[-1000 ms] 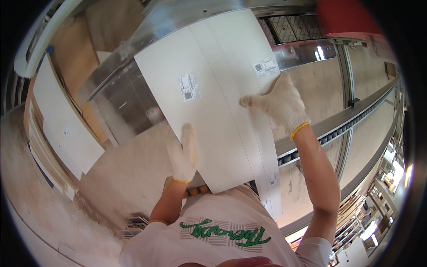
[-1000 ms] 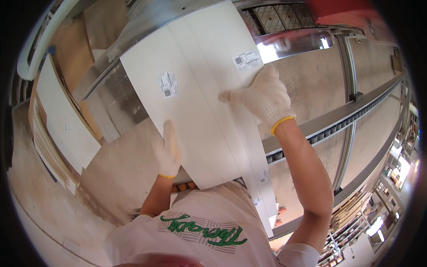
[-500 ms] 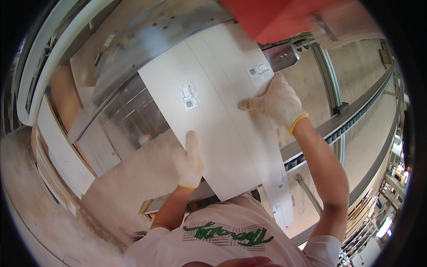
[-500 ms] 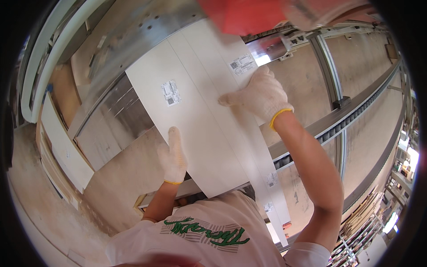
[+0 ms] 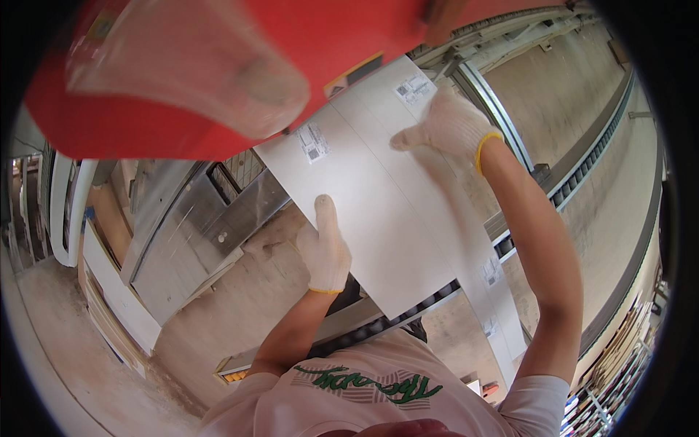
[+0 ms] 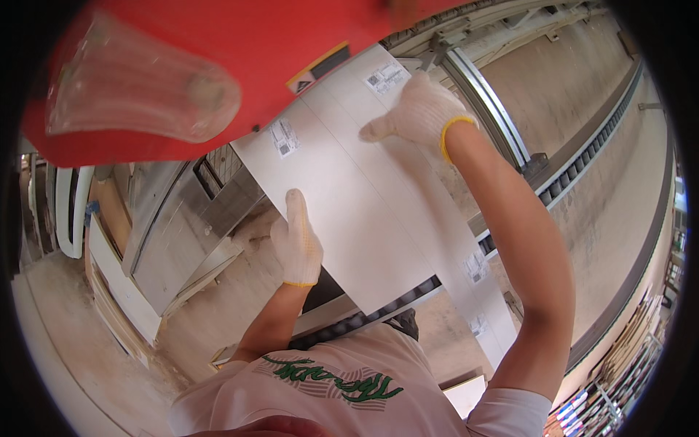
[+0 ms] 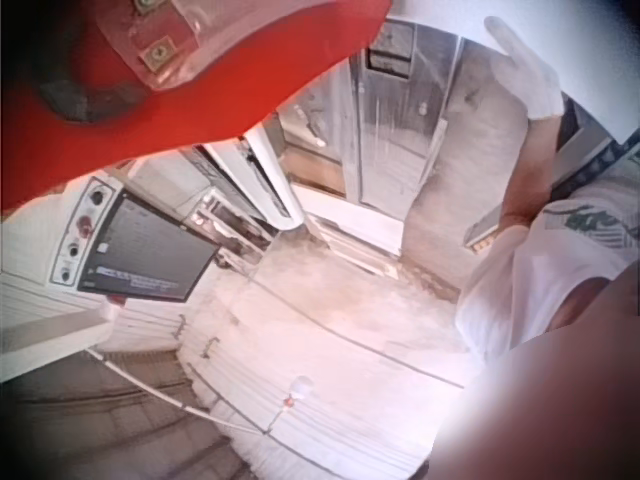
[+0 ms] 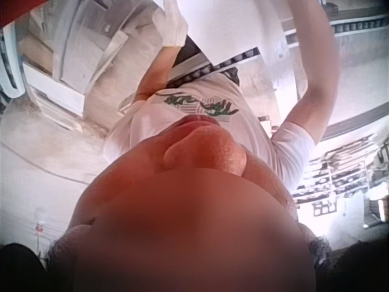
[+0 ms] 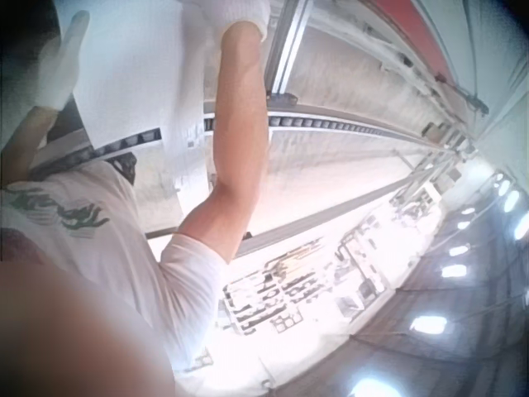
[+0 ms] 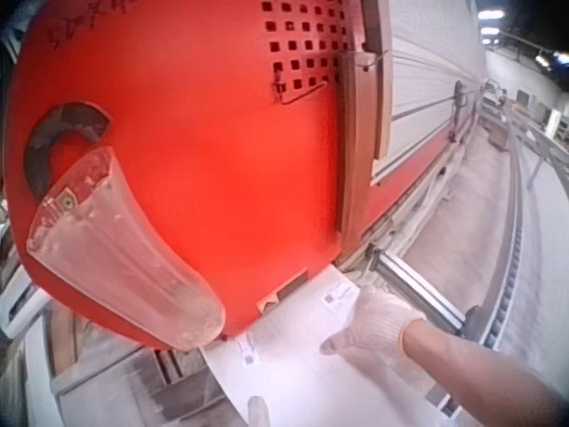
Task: The person repeatedly picks up large white panels from a red pallet jack, carries them to a conveyor, and places them onto the rollers. The person also handles smaller cut pieces, stacking them on the conveyor. The person wears gloves throughout.
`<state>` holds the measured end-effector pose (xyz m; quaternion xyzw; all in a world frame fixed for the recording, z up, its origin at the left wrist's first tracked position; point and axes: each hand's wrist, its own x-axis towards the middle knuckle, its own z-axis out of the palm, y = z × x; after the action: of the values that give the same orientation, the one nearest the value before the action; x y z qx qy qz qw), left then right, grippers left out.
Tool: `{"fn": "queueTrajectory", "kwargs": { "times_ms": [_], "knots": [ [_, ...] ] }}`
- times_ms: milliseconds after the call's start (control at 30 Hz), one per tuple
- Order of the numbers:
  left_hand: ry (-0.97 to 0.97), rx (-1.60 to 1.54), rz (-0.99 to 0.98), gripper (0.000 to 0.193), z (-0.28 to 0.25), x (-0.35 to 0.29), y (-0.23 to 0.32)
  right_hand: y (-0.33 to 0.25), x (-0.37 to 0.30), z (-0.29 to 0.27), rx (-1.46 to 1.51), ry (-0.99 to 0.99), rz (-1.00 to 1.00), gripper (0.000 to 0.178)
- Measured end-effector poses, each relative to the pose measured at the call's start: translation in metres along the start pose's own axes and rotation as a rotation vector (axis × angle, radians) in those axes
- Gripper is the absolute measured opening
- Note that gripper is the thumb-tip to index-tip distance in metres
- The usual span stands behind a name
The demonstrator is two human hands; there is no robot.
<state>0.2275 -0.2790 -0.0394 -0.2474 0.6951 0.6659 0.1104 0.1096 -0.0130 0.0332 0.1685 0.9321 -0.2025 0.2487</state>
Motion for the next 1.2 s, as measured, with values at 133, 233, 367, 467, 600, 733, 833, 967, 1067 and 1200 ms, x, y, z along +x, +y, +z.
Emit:
{"fn": "queueTrajectory", "kwargs": {
  "times_ms": [133, 233, 367, 467, 600, 733, 833, 967, 1067, 1200],
  "knots": [
    [0.06, 0.103, 0.001, 0.075, 0.053, 0.007, 0.003, 0.038, 0.032, -0.015, -0.03, -0.003, -0.033, 0.124],
    [0.067, 0.095, 0.044, 0.078, 0.093, 0.008, 0.005, 0.074, 0.041, -0.033, 0.06, 0.019, -0.049, 0.1],
    [0.046, 0.239, 0.074, 0.079, 0.133, 0.003, 0.011, 0.113, 0.047, -0.053, 0.093, 0.146, -0.084, 0.079],
    [0.07, 0.206, 0.054, 0.086, 0.173, 0.009, 0.012, 0.137, 0.059, -0.071, 0.129, 0.183, -0.006, 0.073],
    [0.06, 0.053, 0.055, 0.076, 0.222, 0.019, 0.009, 0.172, 0.08, -0.092, 0.178, 0.163, -0.046, 0.074],
    [0.034, 0.157, 0.066, 0.075, 0.263, 0.024, 0.008, 0.208, 0.101, -0.108, 0.145, 0.15, -0.052, 0.097],
    [0.044, 0.12, 0.082, 0.075, 0.299, 0.026, 0.014, 0.234, 0.116, -0.123, 0.154, 0.176, -0.077, 0.109],
    [0.043, 0.135, 0.089, 0.075, 0.357, 0.028, 0.015, 0.277, 0.142, -0.14, 0.118, 0.214, -0.072, 0.112],
    [0.016, 0.107, 0.094, 0.077, 0.395, 0.029, 0.02, 0.307, 0.163, -0.159, 0.097, 0.226, -0.071, 0.112],
    [-0.033, 0.165, 0.033, 0.074, 0.441, 0.039, 0.016, 0.335, 0.18, -0.184, -0.025, 0.249, -0.003, 0.111]
  ]
}}
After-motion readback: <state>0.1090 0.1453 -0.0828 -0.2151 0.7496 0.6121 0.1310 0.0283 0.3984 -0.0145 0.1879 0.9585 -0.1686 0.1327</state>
